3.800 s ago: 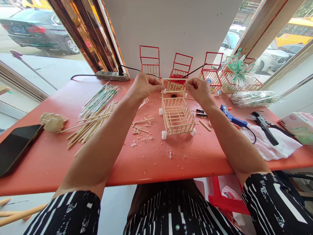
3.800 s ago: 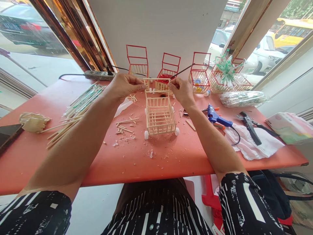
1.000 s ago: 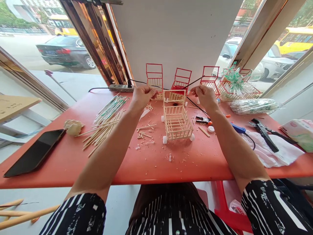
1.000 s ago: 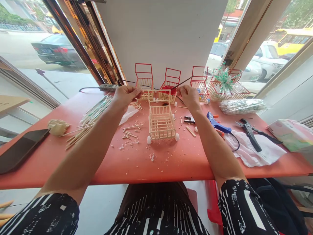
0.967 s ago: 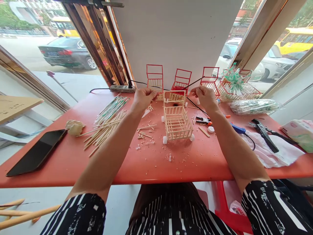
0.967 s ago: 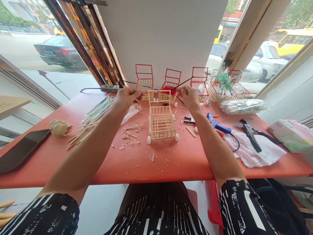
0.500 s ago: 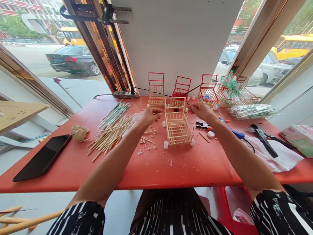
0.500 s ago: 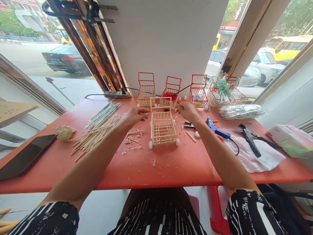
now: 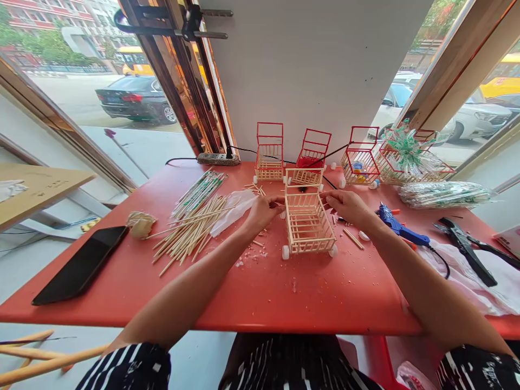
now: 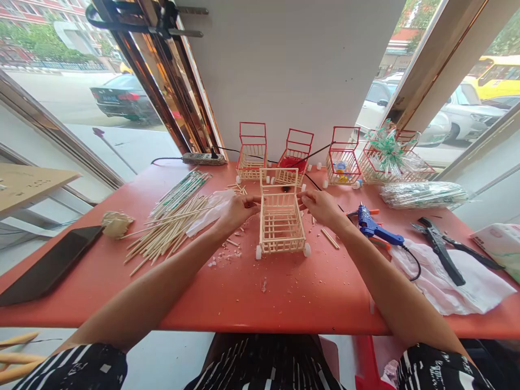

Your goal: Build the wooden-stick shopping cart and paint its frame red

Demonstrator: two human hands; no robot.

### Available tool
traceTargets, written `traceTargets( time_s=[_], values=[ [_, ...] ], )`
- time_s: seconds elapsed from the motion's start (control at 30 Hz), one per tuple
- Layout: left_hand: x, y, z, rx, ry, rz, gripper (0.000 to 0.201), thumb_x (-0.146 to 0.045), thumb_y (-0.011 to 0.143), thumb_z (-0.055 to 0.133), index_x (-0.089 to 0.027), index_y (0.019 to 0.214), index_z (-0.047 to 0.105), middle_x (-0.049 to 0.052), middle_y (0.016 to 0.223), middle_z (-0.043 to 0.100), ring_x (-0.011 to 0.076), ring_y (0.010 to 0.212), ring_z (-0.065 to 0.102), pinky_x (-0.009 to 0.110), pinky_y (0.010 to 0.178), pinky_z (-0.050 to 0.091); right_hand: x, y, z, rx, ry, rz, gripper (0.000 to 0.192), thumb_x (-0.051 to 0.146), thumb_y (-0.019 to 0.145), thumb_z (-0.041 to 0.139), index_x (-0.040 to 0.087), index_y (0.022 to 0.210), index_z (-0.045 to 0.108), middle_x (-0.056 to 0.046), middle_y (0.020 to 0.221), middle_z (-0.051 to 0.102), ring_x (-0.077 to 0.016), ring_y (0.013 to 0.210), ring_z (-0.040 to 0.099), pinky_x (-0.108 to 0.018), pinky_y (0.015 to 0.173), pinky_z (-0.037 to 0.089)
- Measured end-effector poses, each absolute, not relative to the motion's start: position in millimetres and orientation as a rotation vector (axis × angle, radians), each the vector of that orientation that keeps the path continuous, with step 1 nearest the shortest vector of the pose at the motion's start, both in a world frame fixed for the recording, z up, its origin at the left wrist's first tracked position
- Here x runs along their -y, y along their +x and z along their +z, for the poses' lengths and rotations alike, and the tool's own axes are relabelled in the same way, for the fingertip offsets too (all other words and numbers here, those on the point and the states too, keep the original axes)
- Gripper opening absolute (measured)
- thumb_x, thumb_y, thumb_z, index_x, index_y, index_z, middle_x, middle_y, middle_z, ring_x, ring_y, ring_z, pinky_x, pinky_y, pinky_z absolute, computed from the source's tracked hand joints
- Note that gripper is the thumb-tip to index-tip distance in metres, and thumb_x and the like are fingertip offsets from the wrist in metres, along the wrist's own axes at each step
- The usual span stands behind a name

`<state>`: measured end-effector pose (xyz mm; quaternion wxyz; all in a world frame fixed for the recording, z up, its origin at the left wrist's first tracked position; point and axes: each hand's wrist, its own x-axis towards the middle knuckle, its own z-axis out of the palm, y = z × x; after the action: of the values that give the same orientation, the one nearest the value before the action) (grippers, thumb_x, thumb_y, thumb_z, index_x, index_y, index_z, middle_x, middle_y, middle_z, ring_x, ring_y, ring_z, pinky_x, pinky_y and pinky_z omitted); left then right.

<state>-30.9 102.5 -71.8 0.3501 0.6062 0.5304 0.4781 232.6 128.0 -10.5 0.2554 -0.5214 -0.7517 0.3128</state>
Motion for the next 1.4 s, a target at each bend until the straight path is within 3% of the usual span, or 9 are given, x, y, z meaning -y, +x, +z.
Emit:
traceTargets(
  time_s=[0.17, 0.3, 0.57, 0.7, 0.9, 1.1, 1.4],
  values=[
    [-103, -27, -83, -1.356, 1.596, 1.25, 0.029, -0.019, 0.075, 0.067, -0.018, 0.096, 0.086, 0.001, 0.071, 0.076, 0.0141, 0.062, 0.061, 0.024, 0.063, 0.044, -120, 237, -10, 2.071, -1.43, 0.81, 0.027, 0.018, 0.098, 0.053, 0.017, 0.109, 0.078, -0.008, 0.098, 0.082, -0.0193, 0.086, 0.079, -0.024, 0.065, 0.055],
    [-98, -24, -86, -1.359, 1.632, 1.232, 0.026, -0.022, 0.078, 0.069, -0.019, 0.098, 0.086, 0.003, 0.083, 0.08, 0.0164, 0.071, 0.067, 0.026, 0.068, 0.049, -118, 241, -12, 2.083, -1.43, 0.81, 0.023, 0.021, 0.098, 0.054, 0.018, 0.099, 0.077, -0.006, 0.089, 0.081, -0.0205, 0.085, 0.079, -0.026, 0.067, 0.056],
    [-89, -27, -77, -1.434, 1.537, 1.298, 0.024, -0.021, 0.082, 0.069, -0.018, 0.1, 0.085, 0.008, 0.107, 0.084, 0.021, 0.093, 0.076, 0.033, 0.089, 0.059, -125, 251, -12, 1.92, -1.431, 0.825, 0.024, 0.016, 0.096, 0.056, 0.016, 0.111, 0.074, -0.01, 0.099, 0.082, -0.0159, 0.08, 0.077, -0.024, 0.066, 0.057],
    [-86, -26, -72, -1.398, 1.435, 1.391, 0.025, -0.028, 0.083, 0.07, -0.018, 0.101, 0.084, 0.008, 0.105, 0.084, 0.0215, 0.094, 0.076, 0.034, 0.089, 0.06, -124, 250, -14, 1.921, -1.398, 0.827, 0.022, 0.018, 0.096, 0.056, 0.016, 0.105, 0.076, -0.009, 0.099, 0.081, -0.0158, 0.078, 0.077, -0.024, 0.065, 0.056],
    [-82, -20, -69, -1.32, 1.359, 1.435, 0.034, -0.041, 0.078, 0.074, -0.018, 0.102, 0.083, 0.009, 0.1, 0.083, 0.0185, 0.084, 0.071, 0.031, 0.075, 0.056, -125, 247, -18, 1.811, -1.325, 0.953, 0.015, 0.02, 0.095, 0.061, 0.017, 0.1, 0.076, -0.009, 0.097, 0.082, -0.0154, 0.078, 0.077, -0.026, 0.07, 0.06],
    [-80, -17, -68, -1.274, 1.323, 1.45, 0.039, -0.045, 0.076, 0.077, -0.017, 0.103, 0.082, 0.01, 0.102, 0.082, 0.0185, 0.085, 0.07, 0.032, 0.077, 0.057, -125, 246, -20, 1.785, -1.313, 0.995, 0.012, 0.018, 0.093, 0.065, 0.017, 0.1, 0.075, -0.008, 0.095, 0.082, -0.0141, 0.078, 0.077, -0.024, 0.07, 0.06],
    [-78, -16, -67, -1.206, 1.292, 1.445, 0.046, -0.047, 0.075, 0.081, -0.015, 0.107, 0.081, 0.006, 0.088, 0.08, 0.0185, 0.079, 0.072, 0.033, 0.075, 0.059, -119, 240, -18, 1.809, -1.316, 0.922, 0.017, 0.017, 0.095, 0.061, 0.017, 0.103, 0.075, -0.008, 0.097, 0.082, -0.0159, 0.088, 0.079, -0.025, 0.075, 0.06]
  ],
)
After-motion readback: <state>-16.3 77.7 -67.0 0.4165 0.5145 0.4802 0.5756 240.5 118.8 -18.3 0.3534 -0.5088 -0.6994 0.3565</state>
